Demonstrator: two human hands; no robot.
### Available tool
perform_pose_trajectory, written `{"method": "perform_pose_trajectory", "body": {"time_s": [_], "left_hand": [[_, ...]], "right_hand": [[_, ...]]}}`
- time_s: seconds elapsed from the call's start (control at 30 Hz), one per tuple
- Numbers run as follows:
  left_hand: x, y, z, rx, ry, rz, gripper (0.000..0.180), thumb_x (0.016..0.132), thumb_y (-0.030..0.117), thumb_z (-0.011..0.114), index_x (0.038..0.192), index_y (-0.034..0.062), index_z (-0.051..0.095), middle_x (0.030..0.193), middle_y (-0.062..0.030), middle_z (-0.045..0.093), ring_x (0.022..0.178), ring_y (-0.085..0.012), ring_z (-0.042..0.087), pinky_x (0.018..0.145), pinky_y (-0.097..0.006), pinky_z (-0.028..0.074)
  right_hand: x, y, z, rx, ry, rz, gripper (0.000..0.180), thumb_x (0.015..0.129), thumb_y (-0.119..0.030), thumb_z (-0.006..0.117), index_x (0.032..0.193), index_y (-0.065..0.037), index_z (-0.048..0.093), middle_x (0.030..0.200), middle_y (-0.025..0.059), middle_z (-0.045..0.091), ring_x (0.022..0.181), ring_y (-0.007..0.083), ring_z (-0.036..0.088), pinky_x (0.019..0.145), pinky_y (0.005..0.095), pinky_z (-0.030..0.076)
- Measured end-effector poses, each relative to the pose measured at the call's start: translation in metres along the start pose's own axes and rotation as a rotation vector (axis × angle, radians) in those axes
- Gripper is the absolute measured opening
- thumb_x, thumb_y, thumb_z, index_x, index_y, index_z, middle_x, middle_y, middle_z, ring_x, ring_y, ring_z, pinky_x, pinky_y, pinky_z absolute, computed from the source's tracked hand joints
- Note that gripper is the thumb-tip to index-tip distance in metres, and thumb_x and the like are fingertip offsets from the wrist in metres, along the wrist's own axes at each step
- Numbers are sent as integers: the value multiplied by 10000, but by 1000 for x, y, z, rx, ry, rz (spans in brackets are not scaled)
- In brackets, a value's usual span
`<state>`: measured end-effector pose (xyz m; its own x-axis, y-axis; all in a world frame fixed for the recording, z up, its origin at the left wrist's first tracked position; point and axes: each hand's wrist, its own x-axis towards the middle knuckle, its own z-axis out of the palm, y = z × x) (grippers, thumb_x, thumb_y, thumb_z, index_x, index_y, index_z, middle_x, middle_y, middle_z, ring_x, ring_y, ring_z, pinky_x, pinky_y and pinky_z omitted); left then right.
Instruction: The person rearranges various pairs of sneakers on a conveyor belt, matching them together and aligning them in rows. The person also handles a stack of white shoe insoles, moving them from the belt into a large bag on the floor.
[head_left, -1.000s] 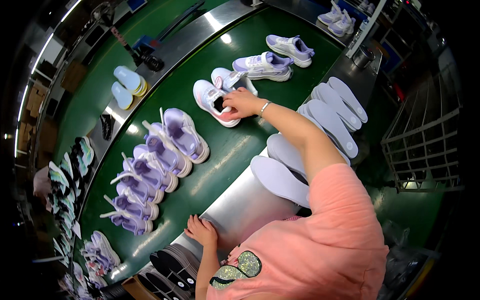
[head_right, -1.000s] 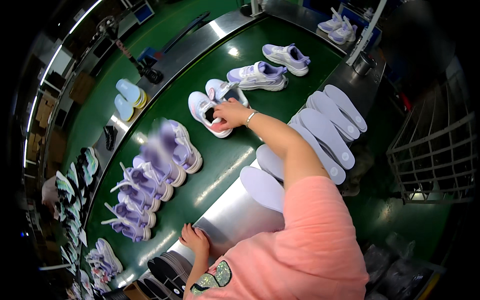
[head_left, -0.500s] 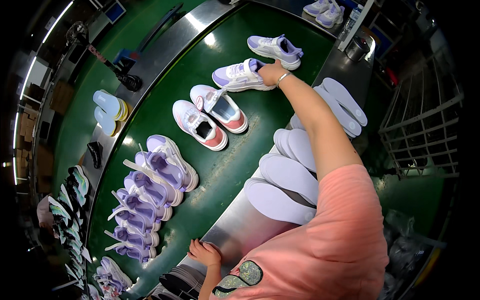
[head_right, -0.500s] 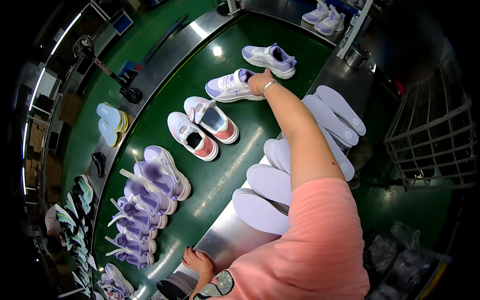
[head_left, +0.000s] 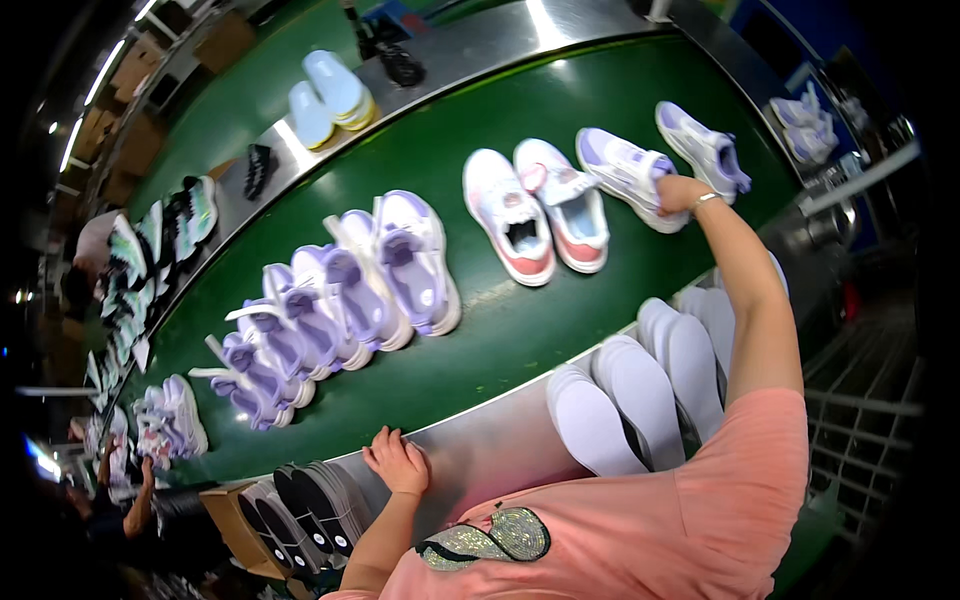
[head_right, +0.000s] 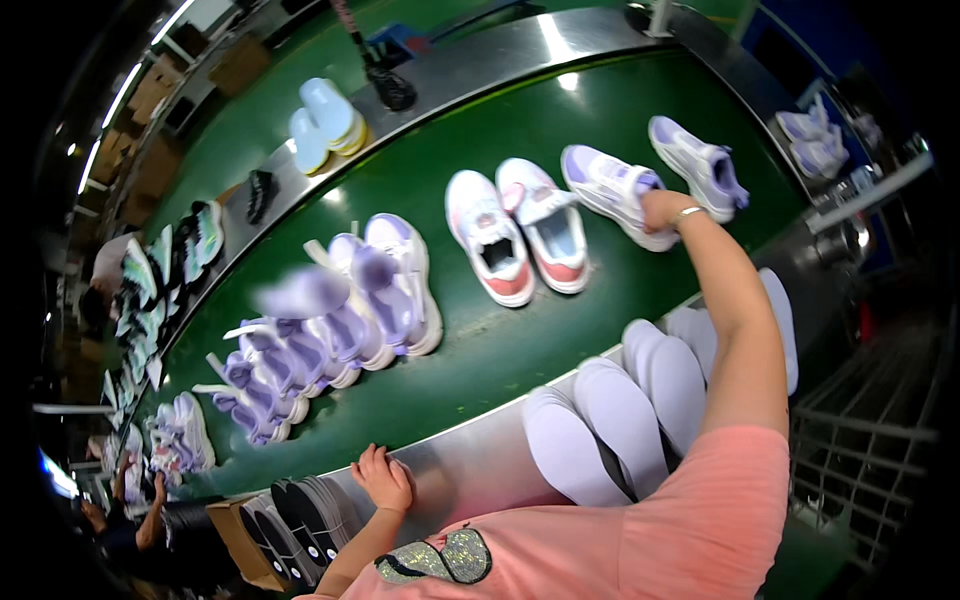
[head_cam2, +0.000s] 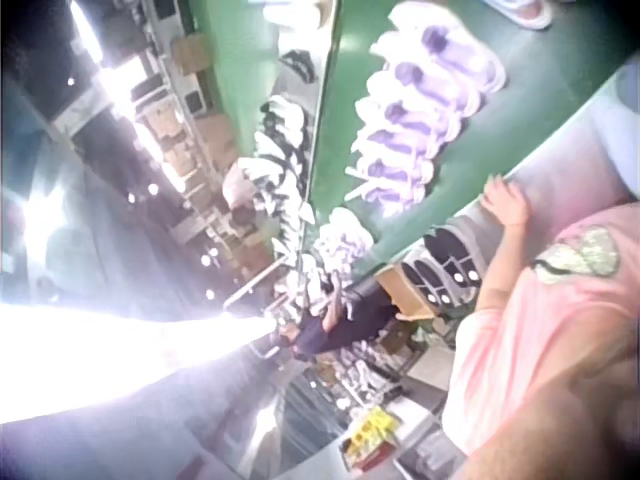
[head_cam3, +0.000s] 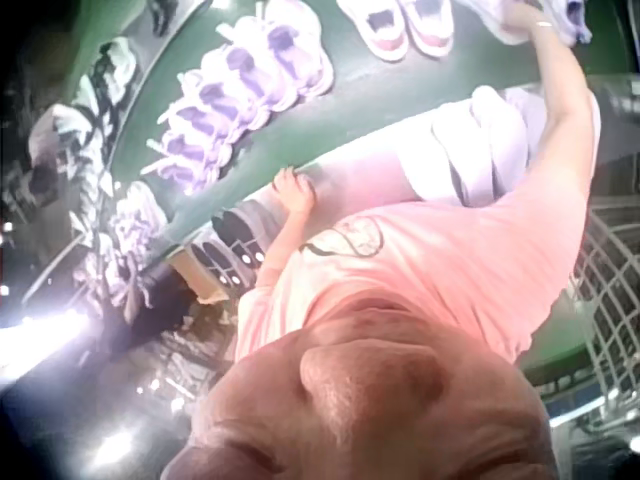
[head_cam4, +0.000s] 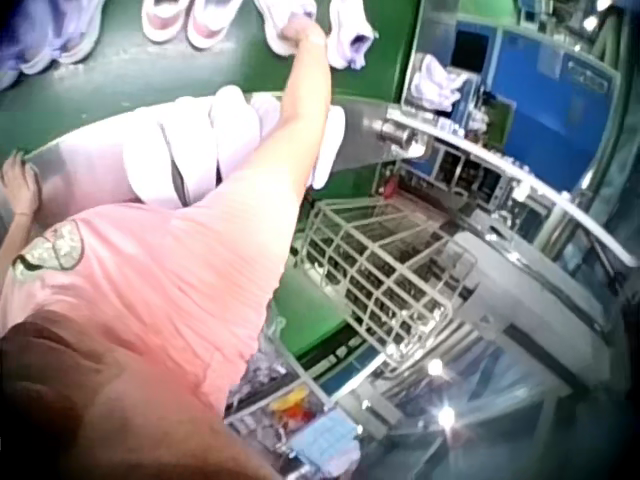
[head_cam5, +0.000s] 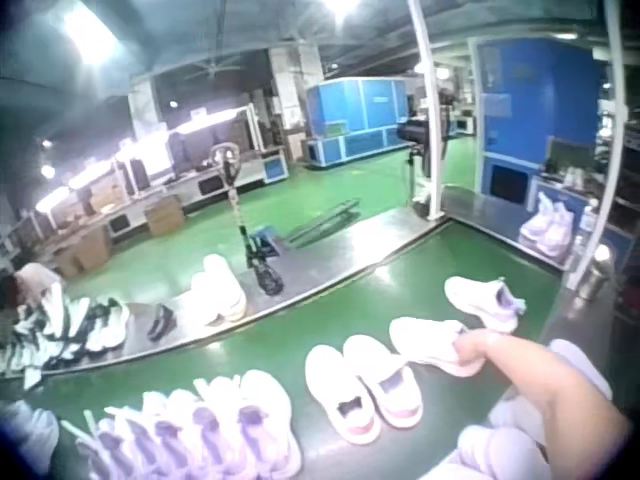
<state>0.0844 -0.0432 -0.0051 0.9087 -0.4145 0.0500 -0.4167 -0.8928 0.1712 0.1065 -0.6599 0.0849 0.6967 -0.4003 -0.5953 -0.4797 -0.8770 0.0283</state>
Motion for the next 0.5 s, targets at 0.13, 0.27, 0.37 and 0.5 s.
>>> {"method": "perform_pose_trajectory", "body": {"time_s": [0.13,0.27,0.37,0.5], "left_hand": [[-3,-3,-2,17,2,-59,358,739,220,411,1029,16,457,1109,-154,433,1083,-287,354,948,-490,137],[-3,-3,-1,49,-4,-6,376,761,226,372,1052,-2,439,1124,-159,419,1093,-285,342,953,-476,125],[-2,1,-1,52,-32,12,378,767,231,364,1056,-1,437,1140,-159,409,1102,-286,333,954,-473,126],[-2,5,-1,74,-45,15,379,772,235,362,1059,-1,437,1147,-159,409,1106,-287,334,954,-470,129]], "right_hand": [[-28,-54,-12,110,3,-145,491,734,-425,518,932,21,573,949,178,576,852,277,563,740,349,434],[-58,-37,-15,633,505,-300,226,742,-221,484,794,-20,574,729,104,603,656,222,573,591,330,442],[-71,-16,-8,921,503,110,334,736,-304,527,835,14,545,657,104,580,628,173,575,506,286,456],[-54,-23,26,1258,159,151,573,710,-468,569,953,42,474,770,136,557,553,191,569,458,275,489]]}}
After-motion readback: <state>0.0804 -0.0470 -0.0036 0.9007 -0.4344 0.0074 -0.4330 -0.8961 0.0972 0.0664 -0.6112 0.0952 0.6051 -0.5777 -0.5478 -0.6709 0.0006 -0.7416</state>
